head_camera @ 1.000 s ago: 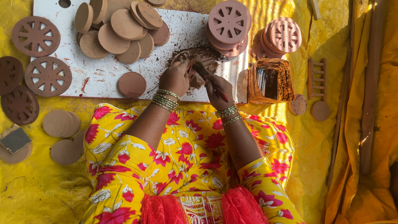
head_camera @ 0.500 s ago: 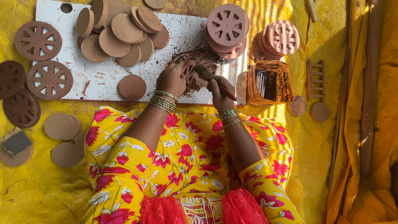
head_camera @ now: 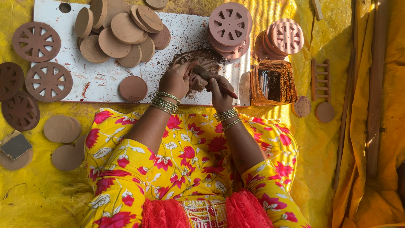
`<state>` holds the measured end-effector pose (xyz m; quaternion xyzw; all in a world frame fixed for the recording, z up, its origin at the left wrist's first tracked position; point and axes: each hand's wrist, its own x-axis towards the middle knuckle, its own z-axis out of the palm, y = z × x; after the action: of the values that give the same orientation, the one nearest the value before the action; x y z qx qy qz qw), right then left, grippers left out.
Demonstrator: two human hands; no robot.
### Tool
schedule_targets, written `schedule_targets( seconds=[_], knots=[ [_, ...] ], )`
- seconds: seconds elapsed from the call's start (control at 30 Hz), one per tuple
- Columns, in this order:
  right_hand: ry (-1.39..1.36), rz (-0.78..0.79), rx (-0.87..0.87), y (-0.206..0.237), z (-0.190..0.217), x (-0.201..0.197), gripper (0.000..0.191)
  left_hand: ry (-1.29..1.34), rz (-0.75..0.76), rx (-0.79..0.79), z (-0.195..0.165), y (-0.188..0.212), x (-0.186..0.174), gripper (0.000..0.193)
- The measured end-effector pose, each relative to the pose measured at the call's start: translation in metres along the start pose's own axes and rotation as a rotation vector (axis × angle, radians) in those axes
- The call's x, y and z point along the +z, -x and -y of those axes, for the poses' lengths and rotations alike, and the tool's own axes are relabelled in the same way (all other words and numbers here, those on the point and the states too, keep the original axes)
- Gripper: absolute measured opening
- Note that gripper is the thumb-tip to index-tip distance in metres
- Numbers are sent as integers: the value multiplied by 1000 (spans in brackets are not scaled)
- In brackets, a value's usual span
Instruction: The person sits on the ground and uses a small brush to spread brown paste over wheel-shaped clay discs, working one disc at a time. They hold each disc steady with one hand, coat its face, then set it aside with the finished discs and pick up the next uncoated one.
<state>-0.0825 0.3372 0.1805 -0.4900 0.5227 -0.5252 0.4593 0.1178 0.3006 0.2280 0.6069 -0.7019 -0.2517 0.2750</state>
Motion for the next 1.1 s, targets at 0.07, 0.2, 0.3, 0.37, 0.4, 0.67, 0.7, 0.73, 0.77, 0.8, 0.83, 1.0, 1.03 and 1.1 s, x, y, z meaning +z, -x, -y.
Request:
schedule_targets(
  seconds=[0.07, 0.2, 0.3, 0.37, 0.4, 0.67, 0.7, 0.73, 0.77, 0.8, 0.83, 1.0, 1.03, 1.1],
  knots=[
    [-114, -31, -8, -2, -4, 1, 24, -1, -20, 21, 3, 1, 3, 42],
    [-187, -53, -14, -1, -12, -4, 24, -20, 81, -101, 14, -2, 4, 55],
    [-183, -41, 3, 5, -16, -2, 24, -9, 149, -150, 17, -2, 7, 67],
    [-163, -1, 4, 11, -16, 5, 24, -5, 151, -140, 16, -2, 8, 71],
    [-155, 18, 3, 12, -14, 8, 23, -9, 145, -133, 15, -2, 8, 71],
    [391, 235, -431, 11, 38, -5, 10, -36, 156, -223, 3, -4, -4, 46],
    [464, 293, -510, 13, 44, -3, 10, -75, 156, -217, 1, -4, -5, 42],
    [504, 302, -540, 14, 49, 2, 11, -114, 157, -211, 1, -4, -6, 39],
    [544, 311, -569, 15, 53, 7, 14, -116, 170, -212, 0, -4, -6, 39],
    [585, 320, -599, 15, 58, 10, 16, -118, 184, -214, 0, -4, -7, 40],
    [594, 317, -611, 14, 62, 11, 17, -121, 197, -216, 0, -3, -8, 41],
    [563, 306, -605, 12, 72, -1, 21, -139, 167, -219, 0, -2, -7, 42],
    [563, 315, -586, 12, 71, -2, 21, -141, 171, -223, 0, -2, -6, 40],
    [561, 332, -548, 13, 69, 0, 20, -140, 157, -172, -2, -3, -5, 44]
  ],
)
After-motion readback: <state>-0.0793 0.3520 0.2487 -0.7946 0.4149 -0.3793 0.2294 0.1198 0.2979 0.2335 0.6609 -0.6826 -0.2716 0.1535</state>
